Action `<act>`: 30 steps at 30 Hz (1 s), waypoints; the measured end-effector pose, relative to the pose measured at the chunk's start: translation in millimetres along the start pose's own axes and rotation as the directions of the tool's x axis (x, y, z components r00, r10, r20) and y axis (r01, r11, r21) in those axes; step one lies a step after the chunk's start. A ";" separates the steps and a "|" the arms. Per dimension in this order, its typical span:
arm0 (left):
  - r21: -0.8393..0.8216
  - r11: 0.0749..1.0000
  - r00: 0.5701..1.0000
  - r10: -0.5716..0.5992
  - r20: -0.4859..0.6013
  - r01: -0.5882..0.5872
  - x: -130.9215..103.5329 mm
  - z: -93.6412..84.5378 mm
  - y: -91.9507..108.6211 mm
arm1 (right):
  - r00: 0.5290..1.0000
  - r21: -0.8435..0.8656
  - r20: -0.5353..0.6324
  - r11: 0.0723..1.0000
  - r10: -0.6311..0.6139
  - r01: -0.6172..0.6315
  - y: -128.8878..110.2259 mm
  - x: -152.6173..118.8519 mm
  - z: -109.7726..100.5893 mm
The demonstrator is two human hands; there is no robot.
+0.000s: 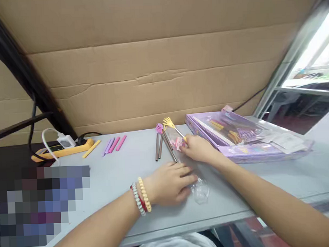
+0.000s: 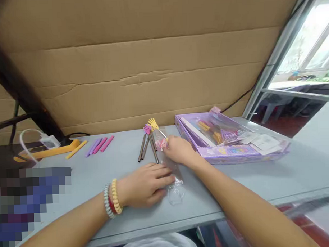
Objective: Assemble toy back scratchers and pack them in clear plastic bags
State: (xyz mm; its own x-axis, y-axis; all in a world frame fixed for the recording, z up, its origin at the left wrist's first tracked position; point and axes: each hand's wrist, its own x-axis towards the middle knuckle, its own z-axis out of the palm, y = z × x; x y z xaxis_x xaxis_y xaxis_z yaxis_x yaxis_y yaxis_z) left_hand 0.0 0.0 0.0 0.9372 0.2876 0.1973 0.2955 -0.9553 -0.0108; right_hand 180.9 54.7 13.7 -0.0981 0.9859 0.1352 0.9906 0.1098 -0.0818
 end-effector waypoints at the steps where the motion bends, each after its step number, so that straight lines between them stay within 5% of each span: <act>1: -0.005 1.000 1.000 -0.003 -0.007 0.003 -0.1 0.8 -0.7 | 0.999 -0.007 -0.029 1.000 -0.028 0.028 -4.0 0.0 1.5; 11: 0.014 1.000 0.999 -0.020 -0.038 0.021 -3.3 0.7 -11.1 | 0.999 -0.034 -0.027 0.999 0.024 -0.025 -15.7 5.1 9.4; 19: -0.108 0.982 0.943 -0.177 -0.282 0.152 -10.2 -10.8 -20.0 | 0.994 -0.016 0.024 0.995 0.103 -0.102 -12.2 9.3 8.3; 26: -0.551 0.810 0.747 -0.490 -0.448 0.201 -16.1 -25.3 -31.2 | 0.988 0.029 0.077 0.990 0.136 -0.138 -7.7 12.8 6.5; 30: -0.675 0.720 0.553 -0.633 -0.542 0.161 -23.6 -36.4 -40.6 | 0.984 0.046 0.104 0.988 0.142 -0.147 -7.2 12.3 4.2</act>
State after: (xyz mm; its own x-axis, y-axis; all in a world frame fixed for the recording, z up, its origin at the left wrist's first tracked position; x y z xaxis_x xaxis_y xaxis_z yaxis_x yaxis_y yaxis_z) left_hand -40.9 29.5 31.5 0.2303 0.7266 0.6473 0.2387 -0.6871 0.6862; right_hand 172.2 66.5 11.8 0.0339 0.9992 0.0193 0.9888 -0.0308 -0.1463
